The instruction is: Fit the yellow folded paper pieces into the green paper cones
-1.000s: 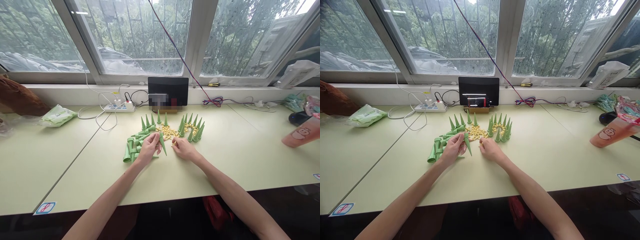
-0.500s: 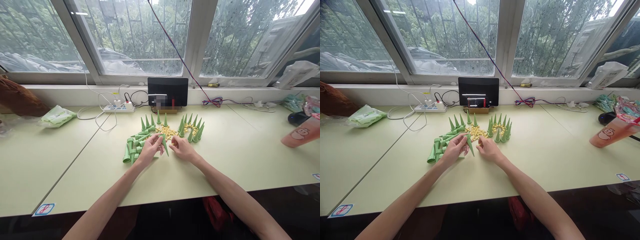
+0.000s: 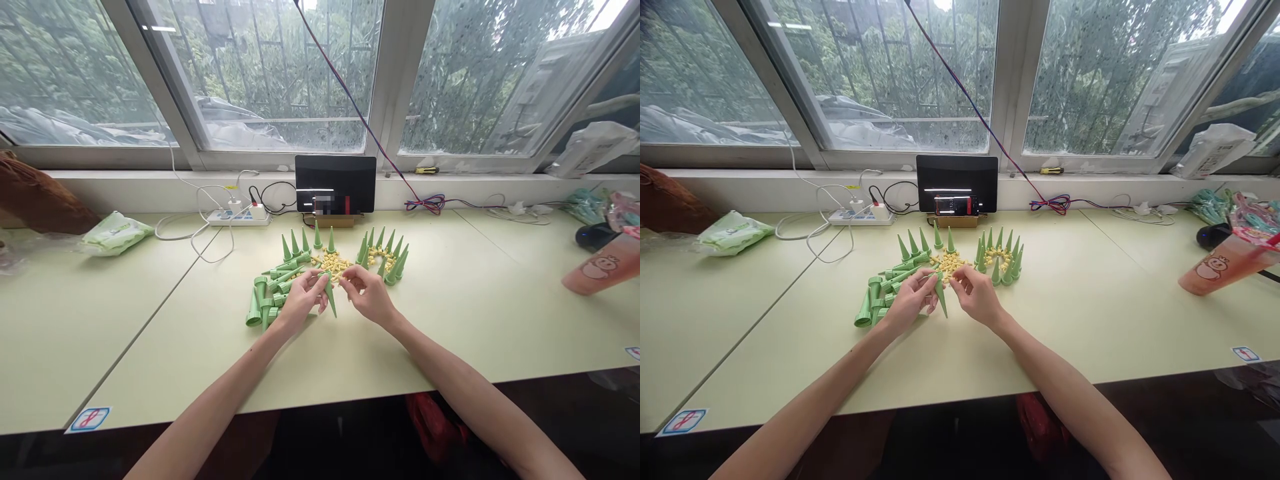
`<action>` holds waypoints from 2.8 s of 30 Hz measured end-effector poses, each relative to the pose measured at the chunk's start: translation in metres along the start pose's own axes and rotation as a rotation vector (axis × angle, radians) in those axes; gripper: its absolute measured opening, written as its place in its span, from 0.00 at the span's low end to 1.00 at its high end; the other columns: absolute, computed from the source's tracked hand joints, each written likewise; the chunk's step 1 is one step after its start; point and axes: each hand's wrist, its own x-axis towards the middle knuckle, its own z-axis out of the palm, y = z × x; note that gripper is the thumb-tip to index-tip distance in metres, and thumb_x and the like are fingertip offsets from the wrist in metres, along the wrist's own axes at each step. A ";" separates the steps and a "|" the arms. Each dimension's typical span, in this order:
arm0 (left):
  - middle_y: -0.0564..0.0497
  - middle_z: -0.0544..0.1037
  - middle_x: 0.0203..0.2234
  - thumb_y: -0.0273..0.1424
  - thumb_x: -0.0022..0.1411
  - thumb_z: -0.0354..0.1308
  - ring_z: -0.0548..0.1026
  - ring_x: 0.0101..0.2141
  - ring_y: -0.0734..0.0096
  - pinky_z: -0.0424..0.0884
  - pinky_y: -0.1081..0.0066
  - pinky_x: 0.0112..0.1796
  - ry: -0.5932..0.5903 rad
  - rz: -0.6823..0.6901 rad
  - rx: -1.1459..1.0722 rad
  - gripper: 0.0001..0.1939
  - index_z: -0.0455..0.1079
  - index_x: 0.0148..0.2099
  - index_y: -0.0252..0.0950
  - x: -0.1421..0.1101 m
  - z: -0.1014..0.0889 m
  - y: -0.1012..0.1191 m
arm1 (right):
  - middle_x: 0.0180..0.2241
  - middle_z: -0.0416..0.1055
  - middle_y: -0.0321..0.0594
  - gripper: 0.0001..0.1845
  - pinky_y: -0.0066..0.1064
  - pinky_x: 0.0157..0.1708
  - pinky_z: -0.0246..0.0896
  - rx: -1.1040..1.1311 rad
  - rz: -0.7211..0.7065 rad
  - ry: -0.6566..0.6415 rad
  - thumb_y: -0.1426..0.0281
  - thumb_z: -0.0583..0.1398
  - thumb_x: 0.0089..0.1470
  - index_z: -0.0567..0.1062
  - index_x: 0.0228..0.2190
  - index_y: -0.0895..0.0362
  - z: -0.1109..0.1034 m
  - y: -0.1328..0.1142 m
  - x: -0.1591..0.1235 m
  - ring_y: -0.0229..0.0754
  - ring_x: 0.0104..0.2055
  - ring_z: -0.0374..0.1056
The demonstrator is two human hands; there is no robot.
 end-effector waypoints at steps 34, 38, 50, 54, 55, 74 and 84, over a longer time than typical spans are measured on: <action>0.61 0.66 0.16 0.47 0.59 0.64 0.62 0.14 0.80 0.58 0.77 0.18 0.019 0.027 0.070 0.23 0.64 0.47 0.37 -0.002 -0.002 0.002 | 0.28 0.73 0.37 0.11 0.30 0.22 0.62 0.173 0.050 -0.066 0.61 0.58 0.60 0.67 0.32 0.55 0.006 0.008 0.000 0.35 0.19 0.64; 0.61 0.66 0.19 0.47 0.57 0.65 0.62 0.14 0.82 0.57 0.77 0.17 0.035 0.045 0.096 0.24 0.64 0.46 0.37 -0.003 0.000 0.004 | 0.26 0.72 0.36 0.11 0.29 0.21 0.61 0.155 0.054 -0.074 0.61 0.58 0.61 0.67 0.32 0.55 0.006 0.011 0.000 0.35 0.18 0.63; 0.60 0.67 0.23 0.46 0.58 0.65 0.64 0.15 0.83 0.59 0.78 0.15 0.038 0.063 0.126 0.22 0.64 0.46 0.38 -0.005 0.002 0.007 | 0.22 0.69 0.35 0.11 0.28 0.22 0.58 0.070 0.054 -0.108 0.64 0.55 0.62 0.67 0.28 0.55 0.005 0.009 -0.001 0.35 0.19 0.62; 0.59 0.67 0.24 0.46 0.58 0.64 0.64 0.15 0.83 0.60 0.78 0.15 0.040 0.064 0.139 0.23 0.64 0.46 0.37 -0.005 0.001 0.007 | 0.21 0.68 0.34 0.13 0.28 0.23 0.57 0.035 0.051 -0.115 0.64 0.54 0.63 0.65 0.27 0.55 0.005 0.010 -0.001 0.35 0.19 0.61; 0.59 0.67 0.24 0.46 0.58 0.64 0.64 0.15 0.83 0.60 0.78 0.15 0.037 0.065 0.143 0.23 0.64 0.46 0.37 -0.005 0.001 0.007 | 0.21 0.67 0.34 0.13 0.28 0.23 0.57 0.030 0.052 -0.117 0.63 0.54 0.63 0.65 0.27 0.55 0.005 0.010 -0.001 0.35 0.19 0.61; 0.59 0.68 0.25 0.47 0.58 0.63 0.62 0.14 0.84 0.58 0.78 0.13 -0.004 0.055 0.160 0.22 0.63 0.45 0.38 -0.006 0.001 0.007 | 0.17 0.61 0.31 0.18 0.29 0.23 0.54 0.010 0.038 -0.114 0.59 0.53 0.64 0.63 0.25 0.54 0.006 0.012 -0.002 0.36 0.19 0.57; 0.59 0.70 0.25 0.48 0.57 0.64 0.62 0.13 0.84 0.58 0.78 0.13 0.004 0.053 0.152 0.23 0.63 0.44 0.38 -0.005 0.004 0.007 | 0.19 0.60 0.32 0.18 0.29 0.24 0.51 -0.053 -0.004 -0.093 0.60 0.53 0.64 0.65 0.25 0.55 0.006 0.015 -0.002 0.35 0.21 0.53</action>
